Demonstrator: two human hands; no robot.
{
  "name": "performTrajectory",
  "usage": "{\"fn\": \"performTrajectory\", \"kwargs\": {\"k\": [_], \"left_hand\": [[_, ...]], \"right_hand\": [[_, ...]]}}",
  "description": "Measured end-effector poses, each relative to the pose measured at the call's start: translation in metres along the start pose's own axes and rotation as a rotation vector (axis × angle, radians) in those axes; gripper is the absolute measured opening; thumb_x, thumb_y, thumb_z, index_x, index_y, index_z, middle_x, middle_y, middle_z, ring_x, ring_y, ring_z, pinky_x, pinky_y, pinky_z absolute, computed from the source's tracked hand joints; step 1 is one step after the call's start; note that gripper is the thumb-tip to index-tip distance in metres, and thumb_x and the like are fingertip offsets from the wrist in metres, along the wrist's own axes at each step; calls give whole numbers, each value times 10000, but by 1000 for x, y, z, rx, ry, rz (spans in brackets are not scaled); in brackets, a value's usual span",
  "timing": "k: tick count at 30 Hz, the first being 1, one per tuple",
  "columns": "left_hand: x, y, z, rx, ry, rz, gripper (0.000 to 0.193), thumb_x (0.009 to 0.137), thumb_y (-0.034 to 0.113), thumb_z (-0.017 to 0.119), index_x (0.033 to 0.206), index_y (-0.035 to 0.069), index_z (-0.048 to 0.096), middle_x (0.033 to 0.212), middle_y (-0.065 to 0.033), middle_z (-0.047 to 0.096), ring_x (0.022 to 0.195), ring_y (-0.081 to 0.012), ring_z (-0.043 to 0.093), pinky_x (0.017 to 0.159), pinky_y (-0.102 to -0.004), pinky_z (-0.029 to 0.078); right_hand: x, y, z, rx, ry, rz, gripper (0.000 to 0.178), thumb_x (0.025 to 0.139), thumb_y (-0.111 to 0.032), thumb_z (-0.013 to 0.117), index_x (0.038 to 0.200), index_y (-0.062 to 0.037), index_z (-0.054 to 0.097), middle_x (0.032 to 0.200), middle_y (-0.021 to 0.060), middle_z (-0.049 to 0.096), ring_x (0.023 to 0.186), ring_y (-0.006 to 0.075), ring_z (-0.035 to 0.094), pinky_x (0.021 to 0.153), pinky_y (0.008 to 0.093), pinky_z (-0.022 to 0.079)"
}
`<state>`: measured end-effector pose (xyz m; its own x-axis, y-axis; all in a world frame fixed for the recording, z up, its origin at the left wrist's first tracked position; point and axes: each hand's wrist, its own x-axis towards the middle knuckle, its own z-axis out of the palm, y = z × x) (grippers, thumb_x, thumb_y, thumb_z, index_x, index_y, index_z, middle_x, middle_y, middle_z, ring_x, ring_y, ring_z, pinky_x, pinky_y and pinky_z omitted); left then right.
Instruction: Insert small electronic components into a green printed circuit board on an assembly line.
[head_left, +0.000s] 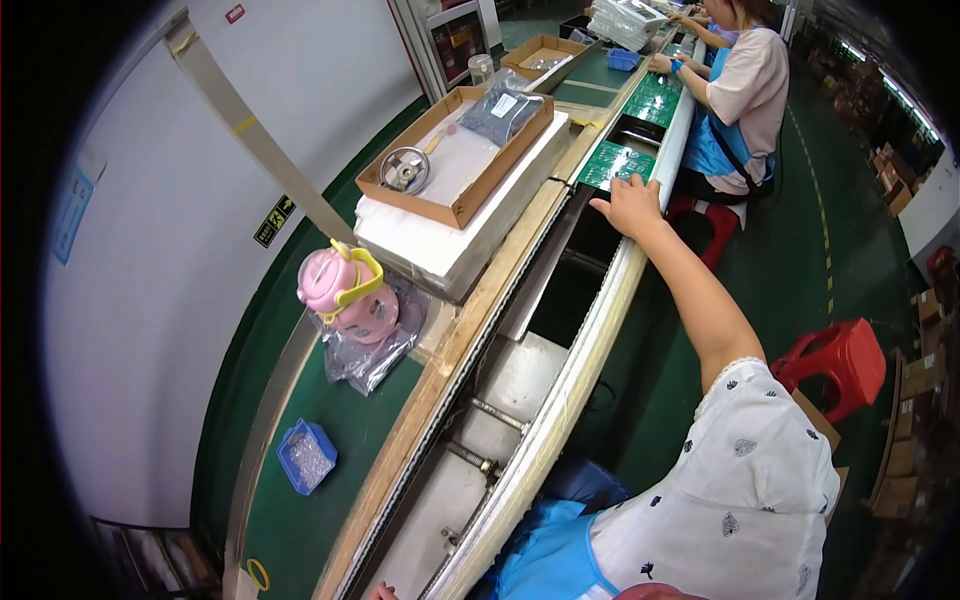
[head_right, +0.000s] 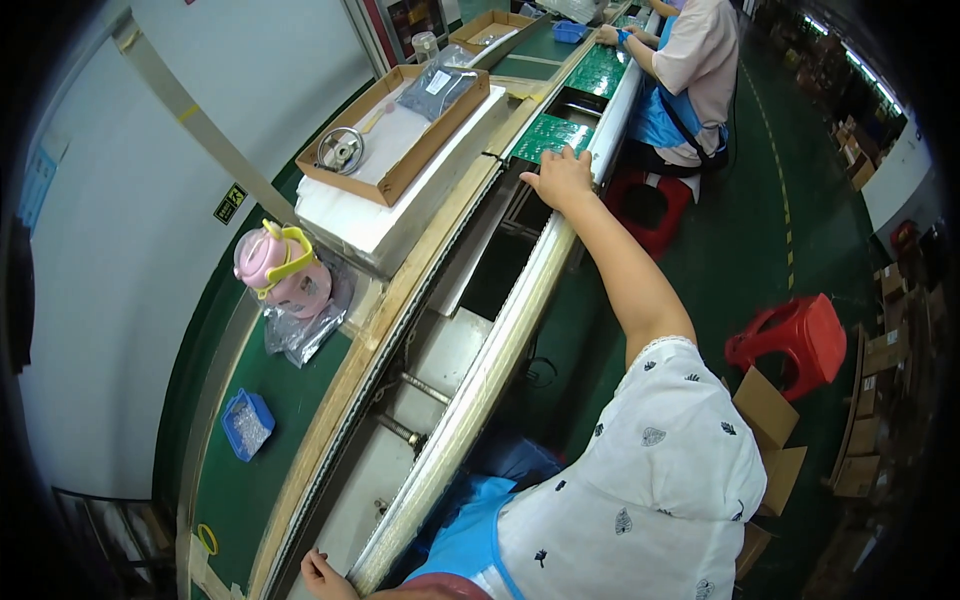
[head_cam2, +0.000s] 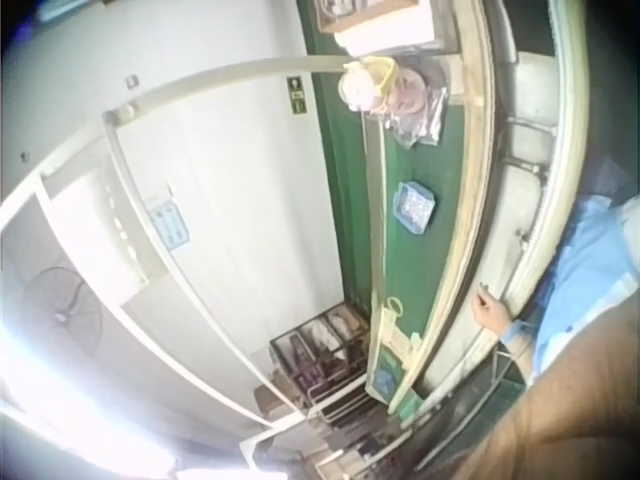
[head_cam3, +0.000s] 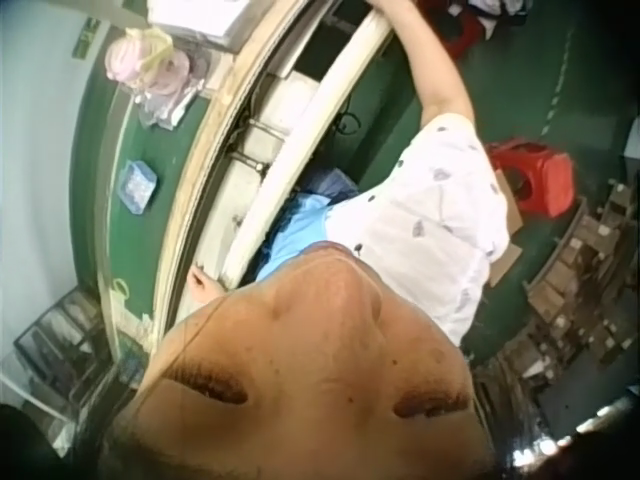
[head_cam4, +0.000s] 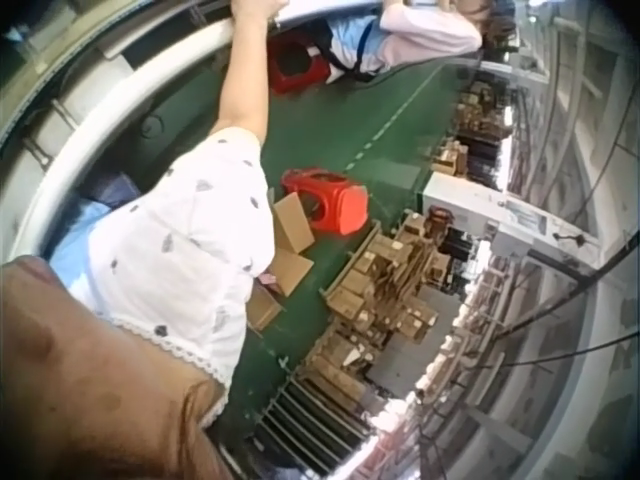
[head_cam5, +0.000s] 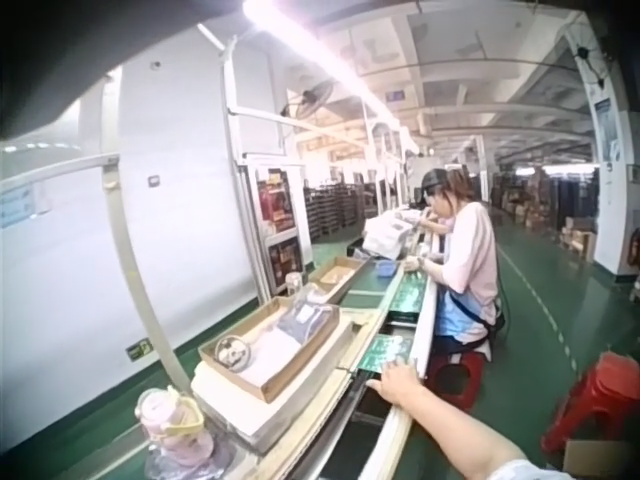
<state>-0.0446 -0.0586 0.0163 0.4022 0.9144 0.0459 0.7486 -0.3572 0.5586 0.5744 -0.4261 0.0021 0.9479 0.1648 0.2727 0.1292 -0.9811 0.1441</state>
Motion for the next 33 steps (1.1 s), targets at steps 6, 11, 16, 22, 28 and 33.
{"fn": "performTrajectory", "kwargs": {"k": [6, 11, 16, 22, 28, 33], "left_hand": [[7, -61, 6, 167, -92, 100, 434, 1025, 379, 497, 1267, 36, 610, 1161, -154, 674, 1111, -281, 610, 950, -376, 467], [6, -7, 6, 144, -92, -120, 444, 996, 388, 558, 1229, 15, 626, 1117, -178, 686, 1066, -297, 631, 907, -382, 490], [4, 13, 17, 144, 4, -138, 410, 987, 375, 579, 1150, 8, 659, 1050, -200, 692, 991, -320, 644, 855, -395, 506], [3, -26, 20, 151, 145, 22, 362, 973, 370, 605, 1005, 28, 719, 976, -224, 692, 866, -340, 645, 801, -413, 514], [4, -39, 15, 53, 338, 281, 124, 863, 95, 651, 934, 31, 729, 867, -176, 679, 810, -356, 626, 733, -453, 496], [17, -35, 33, -451, 475, 340, 170, 908, 160, 628, 1001, 53, 721, 900, -119, 681, 881, -277, 632, 798, -396, 518]], "right_hand": [[49, 28, 18, 61, -68, 116, 668, 933, -627, 477, 1218, -34, 592, 1138, 161, 673, 1193, 279, 539, 969, 519, 326], [81, 53, 27, 78, -142, 192, 663, 949, -619, 457, 1264, -46, 568, 1230, 131, 650, 1242, 259, 501, 970, 513, 332], [101, 70, 34, 82, -152, 252, 671, 940, -609, 485, 1297, -46, 564, 1275, 95, 636, 1263, 248, 483, 1000, 516, 328], [105, 63, 46, 161, 131, 245, 681, 922, -579, 529, 1339, -40, 525, 1443, 133, 486, 1308, 311, 469, 965, 630, 381], [-30, -92, 12, 1055, 202, -515, 439, 965, -171, 567, 1351, 29, 508, 1296, 210, 585, 1161, 339, 570, 1005, 413, 426], [-119, -215, -22, 1150, -423, -1145, 365, 988, -95, 540, 1330, 26, 507, 1285, 188, 576, 1087, 298, 571, 943, 366, 455]]}}
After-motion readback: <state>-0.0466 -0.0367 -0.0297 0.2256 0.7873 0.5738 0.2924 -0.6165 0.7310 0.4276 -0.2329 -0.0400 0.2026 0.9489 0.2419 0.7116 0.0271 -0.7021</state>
